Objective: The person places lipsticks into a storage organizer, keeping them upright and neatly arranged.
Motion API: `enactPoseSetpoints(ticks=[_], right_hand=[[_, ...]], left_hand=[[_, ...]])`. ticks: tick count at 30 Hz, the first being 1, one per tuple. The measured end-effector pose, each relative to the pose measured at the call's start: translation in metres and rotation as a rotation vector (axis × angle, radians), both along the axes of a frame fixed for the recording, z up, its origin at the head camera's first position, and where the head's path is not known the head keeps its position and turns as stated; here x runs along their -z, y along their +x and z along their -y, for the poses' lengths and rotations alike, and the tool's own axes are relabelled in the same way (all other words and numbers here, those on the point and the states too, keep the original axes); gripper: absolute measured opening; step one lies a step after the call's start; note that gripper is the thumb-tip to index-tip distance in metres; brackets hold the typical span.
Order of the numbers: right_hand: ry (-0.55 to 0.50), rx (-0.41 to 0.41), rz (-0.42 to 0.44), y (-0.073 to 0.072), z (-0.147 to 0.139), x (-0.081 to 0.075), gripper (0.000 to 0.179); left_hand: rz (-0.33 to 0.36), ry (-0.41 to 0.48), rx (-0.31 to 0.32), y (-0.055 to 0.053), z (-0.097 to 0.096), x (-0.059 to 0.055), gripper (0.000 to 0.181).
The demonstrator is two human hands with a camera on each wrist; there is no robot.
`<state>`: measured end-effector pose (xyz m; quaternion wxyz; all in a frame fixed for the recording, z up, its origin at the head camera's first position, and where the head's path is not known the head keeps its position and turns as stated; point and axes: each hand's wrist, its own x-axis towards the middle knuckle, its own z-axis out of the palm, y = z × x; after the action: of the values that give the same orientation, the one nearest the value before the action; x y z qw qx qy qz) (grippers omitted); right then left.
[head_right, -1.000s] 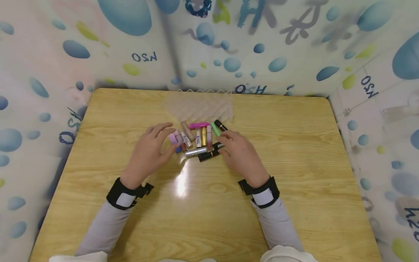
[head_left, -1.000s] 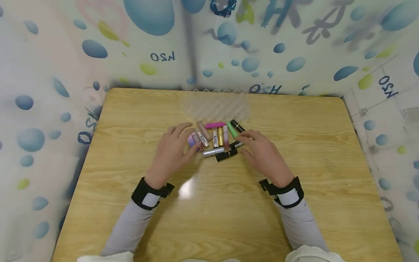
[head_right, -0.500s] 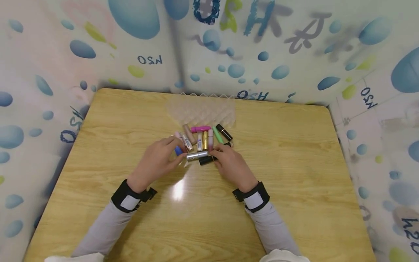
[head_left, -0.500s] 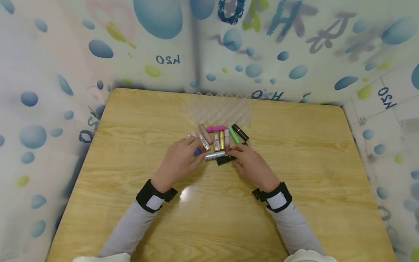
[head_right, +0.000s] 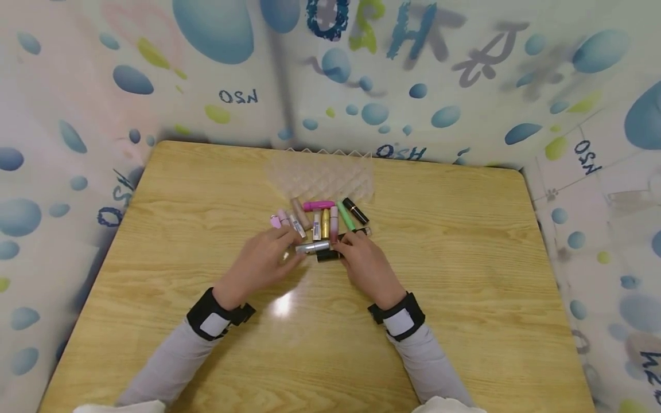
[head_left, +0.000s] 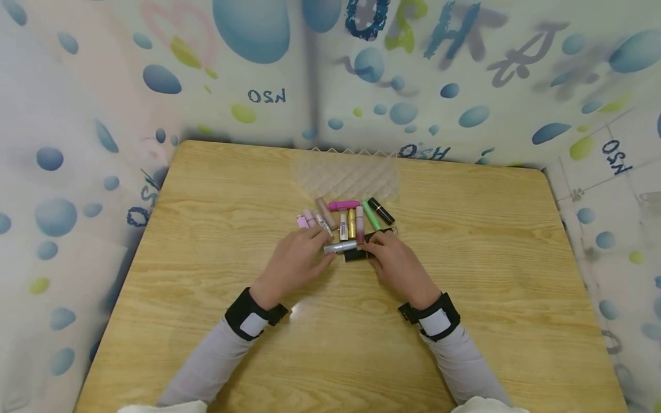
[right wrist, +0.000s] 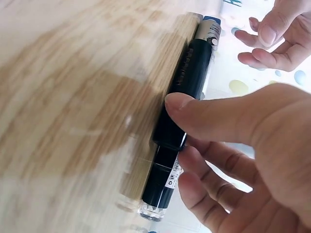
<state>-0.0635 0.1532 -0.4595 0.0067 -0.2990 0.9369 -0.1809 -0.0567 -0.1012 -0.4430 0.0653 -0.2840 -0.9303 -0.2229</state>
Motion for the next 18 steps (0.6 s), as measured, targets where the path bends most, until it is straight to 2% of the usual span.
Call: enactPoseSetpoints(ticks=[4, 11, 18], right_hand=[[0.005, 0.003, -0.01, 0.0, 0.0, 0.002, 0.028], [0.04, -0.01, 0.012, 0.003, -0.003, 0.003, 0.026], [0.027, -0.019, 0.024, 0.003, -0.004, -0.007, 0.024]], left_hand=[[-0.007, 0.026, 0.016, 0.002, -0.003, 0.005, 0.025], [0.03, 0.068, 0.046, 0.006, -0.009, 0.011, 0.022], [0.029, 0.096, 0.06, 0.006, -0.014, 0.012, 0.024]])
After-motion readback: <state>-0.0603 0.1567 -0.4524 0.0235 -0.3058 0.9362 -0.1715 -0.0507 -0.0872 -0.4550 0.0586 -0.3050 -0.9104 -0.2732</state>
